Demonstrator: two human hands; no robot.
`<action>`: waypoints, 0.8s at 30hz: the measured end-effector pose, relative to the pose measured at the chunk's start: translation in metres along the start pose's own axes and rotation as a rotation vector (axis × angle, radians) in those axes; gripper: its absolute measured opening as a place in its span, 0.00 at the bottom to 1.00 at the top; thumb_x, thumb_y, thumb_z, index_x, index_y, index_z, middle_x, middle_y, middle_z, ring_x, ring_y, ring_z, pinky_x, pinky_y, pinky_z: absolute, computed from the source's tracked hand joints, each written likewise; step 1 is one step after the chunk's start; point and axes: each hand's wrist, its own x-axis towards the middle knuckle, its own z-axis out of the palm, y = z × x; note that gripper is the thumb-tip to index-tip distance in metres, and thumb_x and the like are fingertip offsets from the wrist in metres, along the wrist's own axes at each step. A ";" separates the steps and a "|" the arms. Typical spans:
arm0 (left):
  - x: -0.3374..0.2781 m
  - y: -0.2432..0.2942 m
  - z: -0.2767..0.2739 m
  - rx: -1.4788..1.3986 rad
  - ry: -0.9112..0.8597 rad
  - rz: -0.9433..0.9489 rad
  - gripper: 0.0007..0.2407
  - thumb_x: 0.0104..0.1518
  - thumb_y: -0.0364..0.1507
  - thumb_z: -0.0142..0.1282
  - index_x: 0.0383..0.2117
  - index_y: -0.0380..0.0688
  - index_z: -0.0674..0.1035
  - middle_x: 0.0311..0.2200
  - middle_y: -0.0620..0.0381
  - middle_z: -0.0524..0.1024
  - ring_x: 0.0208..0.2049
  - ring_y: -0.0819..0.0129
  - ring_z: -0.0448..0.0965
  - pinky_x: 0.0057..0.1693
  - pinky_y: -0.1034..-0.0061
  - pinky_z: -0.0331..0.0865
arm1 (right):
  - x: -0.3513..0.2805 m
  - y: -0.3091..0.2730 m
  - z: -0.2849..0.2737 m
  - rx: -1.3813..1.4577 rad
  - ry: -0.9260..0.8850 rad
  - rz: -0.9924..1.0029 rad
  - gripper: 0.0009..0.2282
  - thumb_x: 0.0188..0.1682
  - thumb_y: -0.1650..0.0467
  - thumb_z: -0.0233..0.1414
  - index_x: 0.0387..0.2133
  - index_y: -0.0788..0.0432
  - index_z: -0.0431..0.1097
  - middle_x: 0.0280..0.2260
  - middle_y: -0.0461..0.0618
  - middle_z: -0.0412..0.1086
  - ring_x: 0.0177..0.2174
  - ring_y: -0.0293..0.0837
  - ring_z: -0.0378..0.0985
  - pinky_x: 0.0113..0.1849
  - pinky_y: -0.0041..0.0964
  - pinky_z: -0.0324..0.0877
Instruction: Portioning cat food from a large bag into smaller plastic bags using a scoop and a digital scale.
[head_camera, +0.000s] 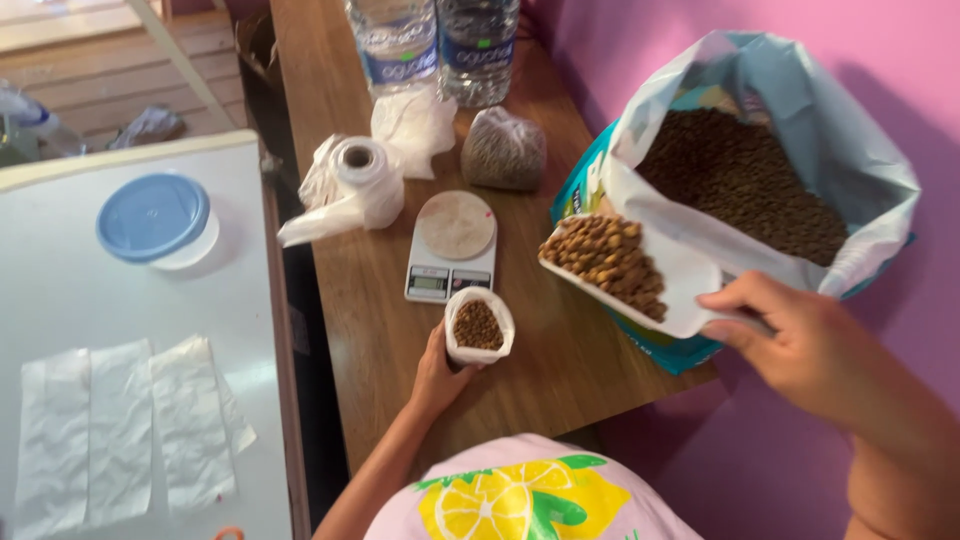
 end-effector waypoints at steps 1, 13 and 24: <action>0.000 -0.001 0.001 -0.001 0.008 -0.020 0.40 0.41 0.32 0.73 0.65 0.42 0.64 0.62 0.46 0.68 0.63 0.54 0.69 0.66 0.64 0.63 | 0.006 0.003 0.012 -0.001 -0.021 -0.005 0.11 0.46 0.65 0.58 0.41 0.51 0.78 0.41 0.37 0.82 0.41 0.32 0.81 0.47 0.30 0.69; -0.006 -0.002 0.005 -0.008 0.037 0.015 0.51 0.36 0.34 0.78 0.71 0.42 0.55 0.60 0.39 0.68 0.59 0.38 0.72 0.63 0.52 0.68 | 0.057 0.020 0.114 -0.156 -0.286 -0.367 0.09 0.49 0.58 0.57 0.35 0.47 0.71 0.27 0.45 0.76 0.33 0.50 0.84 0.34 0.45 0.78; -0.007 -0.003 0.005 0.002 0.058 0.060 0.52 0.36 0.36 0.78 0.72 0.47 0.56 0.60 0.43 0.69 0.58 0.42 0.74 0.62 0.54 0.70 | 0.059 -0.027 0.128 -0.753 -0.223 -0.744 0.05 0.54 0.67 0.51 0.29 0.46 0.63 0.24 0.35 0.65 0.24 0.40 0.79 0.25 0.34 0.75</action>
